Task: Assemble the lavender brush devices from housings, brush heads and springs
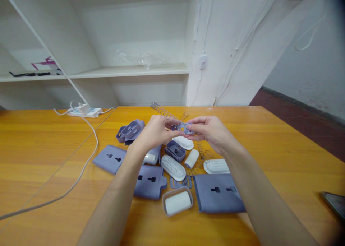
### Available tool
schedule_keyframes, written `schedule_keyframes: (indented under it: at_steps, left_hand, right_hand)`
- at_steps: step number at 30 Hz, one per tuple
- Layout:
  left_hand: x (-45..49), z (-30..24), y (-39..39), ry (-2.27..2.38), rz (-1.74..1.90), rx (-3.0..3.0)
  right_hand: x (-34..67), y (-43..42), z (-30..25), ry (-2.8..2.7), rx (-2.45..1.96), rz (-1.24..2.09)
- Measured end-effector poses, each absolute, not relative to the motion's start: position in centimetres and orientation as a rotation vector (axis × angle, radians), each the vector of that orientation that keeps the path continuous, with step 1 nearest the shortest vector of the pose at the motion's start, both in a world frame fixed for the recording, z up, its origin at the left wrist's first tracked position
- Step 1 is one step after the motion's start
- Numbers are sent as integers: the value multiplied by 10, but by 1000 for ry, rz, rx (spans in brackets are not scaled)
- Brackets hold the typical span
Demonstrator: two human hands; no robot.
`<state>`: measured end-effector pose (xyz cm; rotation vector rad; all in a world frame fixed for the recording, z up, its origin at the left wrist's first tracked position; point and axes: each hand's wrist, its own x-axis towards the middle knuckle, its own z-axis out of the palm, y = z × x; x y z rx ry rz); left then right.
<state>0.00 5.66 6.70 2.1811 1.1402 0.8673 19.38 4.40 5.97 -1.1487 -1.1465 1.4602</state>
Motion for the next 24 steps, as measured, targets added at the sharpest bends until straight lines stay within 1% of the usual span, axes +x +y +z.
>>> schedule_keyframes:
  at_steps: [6, 24]
  left_hand:
    - [-2, 67, 56, 1141, 817, 2154]
    - [0, 68, 55, 1133, 882, 2155]
  right_hand:
    - [194, 43, 60, -1157, -1133, 1470]
    - [192, 43, 63, -1111, -1186, 1465]
